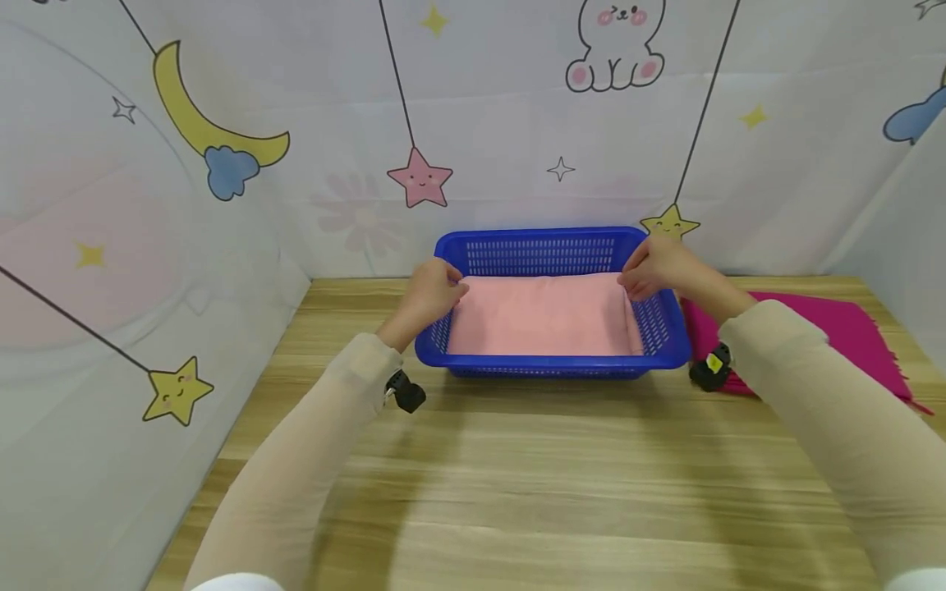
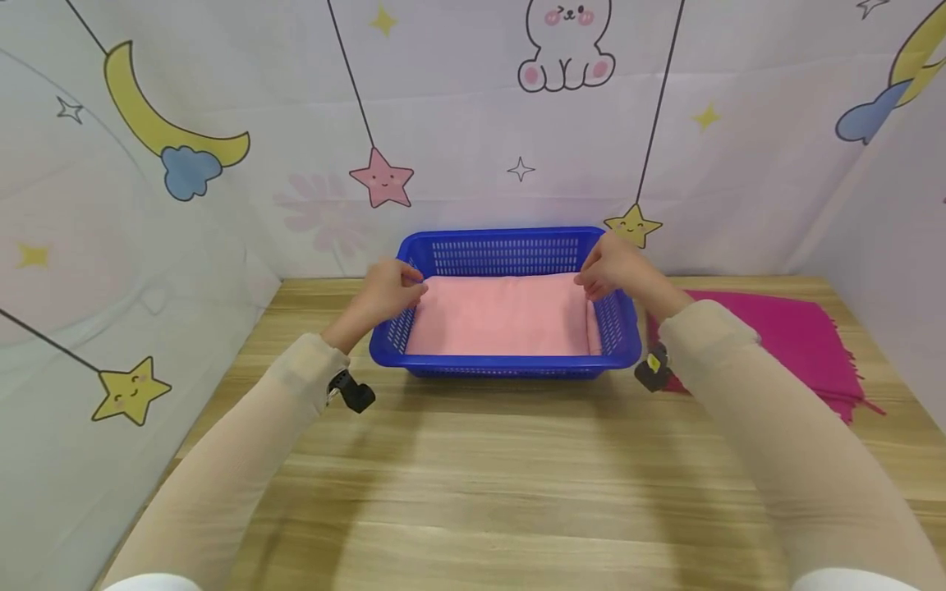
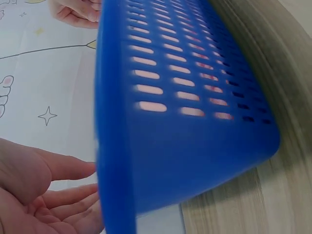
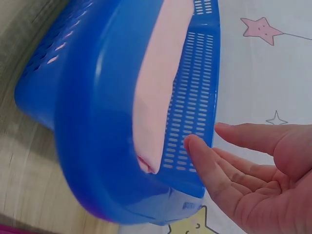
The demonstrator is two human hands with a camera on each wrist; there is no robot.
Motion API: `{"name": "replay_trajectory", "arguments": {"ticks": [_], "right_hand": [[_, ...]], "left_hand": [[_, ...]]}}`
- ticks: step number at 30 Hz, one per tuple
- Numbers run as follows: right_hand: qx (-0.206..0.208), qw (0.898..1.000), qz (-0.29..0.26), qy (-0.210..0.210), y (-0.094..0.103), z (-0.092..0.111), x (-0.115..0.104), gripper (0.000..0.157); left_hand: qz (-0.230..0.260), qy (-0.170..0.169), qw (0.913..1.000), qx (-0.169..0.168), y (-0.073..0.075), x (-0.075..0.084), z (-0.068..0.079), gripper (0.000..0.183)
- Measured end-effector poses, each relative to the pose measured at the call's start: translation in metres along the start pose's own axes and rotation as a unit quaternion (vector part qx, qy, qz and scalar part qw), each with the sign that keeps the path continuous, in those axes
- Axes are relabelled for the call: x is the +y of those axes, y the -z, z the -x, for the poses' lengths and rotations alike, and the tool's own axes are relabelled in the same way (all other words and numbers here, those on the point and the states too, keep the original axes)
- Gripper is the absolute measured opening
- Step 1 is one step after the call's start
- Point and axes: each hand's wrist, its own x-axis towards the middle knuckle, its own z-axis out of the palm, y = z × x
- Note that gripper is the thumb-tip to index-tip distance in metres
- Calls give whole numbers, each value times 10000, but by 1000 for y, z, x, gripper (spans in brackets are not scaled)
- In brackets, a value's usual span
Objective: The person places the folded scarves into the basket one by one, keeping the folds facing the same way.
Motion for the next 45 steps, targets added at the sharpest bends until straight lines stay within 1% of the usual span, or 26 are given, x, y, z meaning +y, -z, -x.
{"name": "replay_trajectory", "arguments": {"ticks": [3,6,11,16,19,22,26,29,33,37,41,45], "right_hand": [[107,9998,-91,106,5,2,2,34],[154,9993,-289,189,11,6,6,33],[237,9975,-610,273,18,14,13,32],[263,9969,-623,394,26,22,21,33],[284,9978,-416,435,30,27,25,33],[426,9979,-29,488,33,33,30,32],[570,9947,553,648,39,40,38,30],[592,9922,816,728,43,46,44,30],[679,9886,1056,827,46,52,51,26],[731,9835,1335,975,48,58,59,23],[697,9819,1472,962,47,64,66,23],[700,9813,1541,921,45,70,73,24]], "left_hand": [[217,-35,9996,148,3,-1,1,26],[219,-139,9990,376,5,-3,1,23],[250,-128,9973,681,6,-9,3,23],[299,-175,9958,853,7,-15,4,25],[293,-199,9952,907,6,-17,5,26],[320,-206,9950,924,6,-19,4,28],[514,-142,9942,931,5,-24,3,31],[649,-80,9931,975,5,-28,2,32],[659,-83,9922,1059,5,-31,4,32],[523,-53,9922,1129,5,-31,4,33],[440,152,9925,1130,5,-33,4,36],[483,340,9922,1100,3,-37,3,38]]}}
